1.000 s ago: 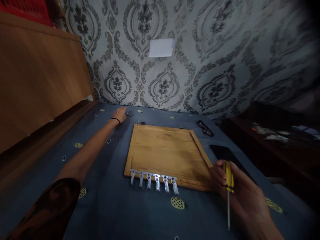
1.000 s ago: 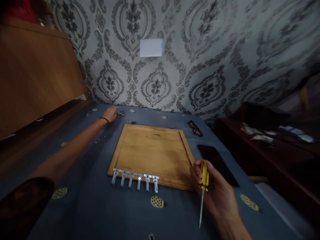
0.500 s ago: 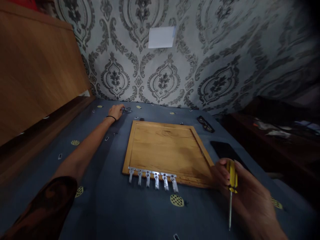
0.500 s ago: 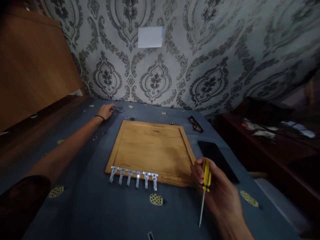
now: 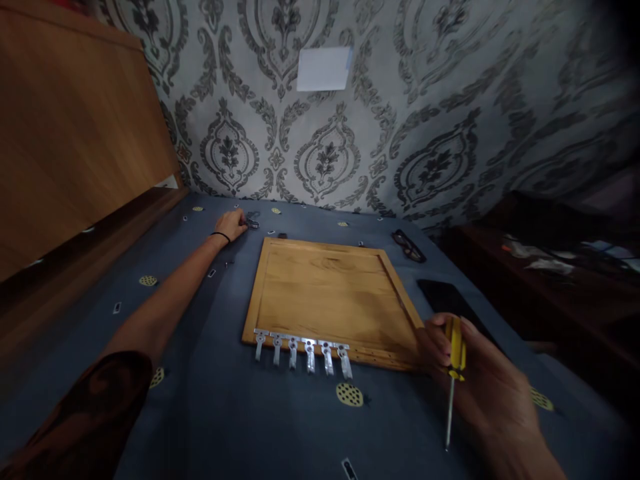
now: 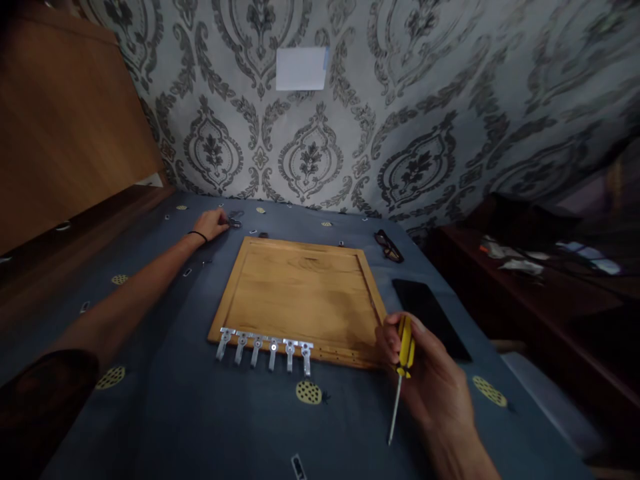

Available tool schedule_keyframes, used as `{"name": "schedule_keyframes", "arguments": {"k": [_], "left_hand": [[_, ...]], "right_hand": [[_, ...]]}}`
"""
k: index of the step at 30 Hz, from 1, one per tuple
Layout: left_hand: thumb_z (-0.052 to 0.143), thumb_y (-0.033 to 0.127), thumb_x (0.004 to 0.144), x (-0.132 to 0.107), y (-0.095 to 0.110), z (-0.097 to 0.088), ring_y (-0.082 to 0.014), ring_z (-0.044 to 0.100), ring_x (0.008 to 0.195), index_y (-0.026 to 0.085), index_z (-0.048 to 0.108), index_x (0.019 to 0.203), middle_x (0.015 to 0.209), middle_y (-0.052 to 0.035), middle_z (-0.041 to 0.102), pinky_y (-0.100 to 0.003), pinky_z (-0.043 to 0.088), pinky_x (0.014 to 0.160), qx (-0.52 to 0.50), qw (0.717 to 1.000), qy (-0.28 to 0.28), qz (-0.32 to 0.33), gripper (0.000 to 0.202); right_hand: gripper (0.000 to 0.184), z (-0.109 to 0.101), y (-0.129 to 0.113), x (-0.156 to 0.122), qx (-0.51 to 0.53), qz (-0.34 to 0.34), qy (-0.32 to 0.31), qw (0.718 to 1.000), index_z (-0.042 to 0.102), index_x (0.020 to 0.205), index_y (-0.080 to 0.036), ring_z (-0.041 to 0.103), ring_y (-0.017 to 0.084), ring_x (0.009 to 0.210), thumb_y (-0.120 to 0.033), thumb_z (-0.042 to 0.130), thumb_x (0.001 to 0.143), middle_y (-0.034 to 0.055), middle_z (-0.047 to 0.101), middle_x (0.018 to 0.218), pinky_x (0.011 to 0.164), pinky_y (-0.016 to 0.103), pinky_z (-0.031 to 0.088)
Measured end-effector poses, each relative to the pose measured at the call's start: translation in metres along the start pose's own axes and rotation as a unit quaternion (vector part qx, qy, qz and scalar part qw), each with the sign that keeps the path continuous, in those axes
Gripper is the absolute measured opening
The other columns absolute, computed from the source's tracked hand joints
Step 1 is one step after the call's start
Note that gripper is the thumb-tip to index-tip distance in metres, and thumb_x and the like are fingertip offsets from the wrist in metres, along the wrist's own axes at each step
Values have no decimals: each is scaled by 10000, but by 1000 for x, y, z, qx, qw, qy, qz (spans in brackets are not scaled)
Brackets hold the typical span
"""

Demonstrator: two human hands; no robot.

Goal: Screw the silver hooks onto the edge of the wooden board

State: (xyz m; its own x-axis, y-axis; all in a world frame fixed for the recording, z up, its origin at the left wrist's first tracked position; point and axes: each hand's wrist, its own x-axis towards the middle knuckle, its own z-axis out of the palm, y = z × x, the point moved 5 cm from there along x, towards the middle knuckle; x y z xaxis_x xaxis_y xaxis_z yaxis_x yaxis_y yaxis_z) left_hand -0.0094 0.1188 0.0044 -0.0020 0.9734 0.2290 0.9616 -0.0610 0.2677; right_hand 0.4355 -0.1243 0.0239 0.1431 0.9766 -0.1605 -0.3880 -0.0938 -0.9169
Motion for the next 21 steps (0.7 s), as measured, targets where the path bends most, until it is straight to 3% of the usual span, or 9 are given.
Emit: {"name": "schedule_keyframes", "arguments": {"k": [7,21], "left_hand": [[626,387,964,1,3,1,-232,639,1112,174,595,1271,1288,-102,619,-455,566,944,-26,999,10,18,374],[628,387,963,2,-3,6,-233,641,1109,176,587,1284,1289,-102,617,-452,569,937,-91,995,8,-27,386]], "right_hand": [[324,-1,2,-2,-1,6,0,1000,663,709,-197,362,76,500,-441,840,591,-29,386,584,411,186,374],[378,1,1,-1,-16,7,13,1000,666,680,-190,367,76,479,-464,875,525,-24,400,555,393,201,371]]}}
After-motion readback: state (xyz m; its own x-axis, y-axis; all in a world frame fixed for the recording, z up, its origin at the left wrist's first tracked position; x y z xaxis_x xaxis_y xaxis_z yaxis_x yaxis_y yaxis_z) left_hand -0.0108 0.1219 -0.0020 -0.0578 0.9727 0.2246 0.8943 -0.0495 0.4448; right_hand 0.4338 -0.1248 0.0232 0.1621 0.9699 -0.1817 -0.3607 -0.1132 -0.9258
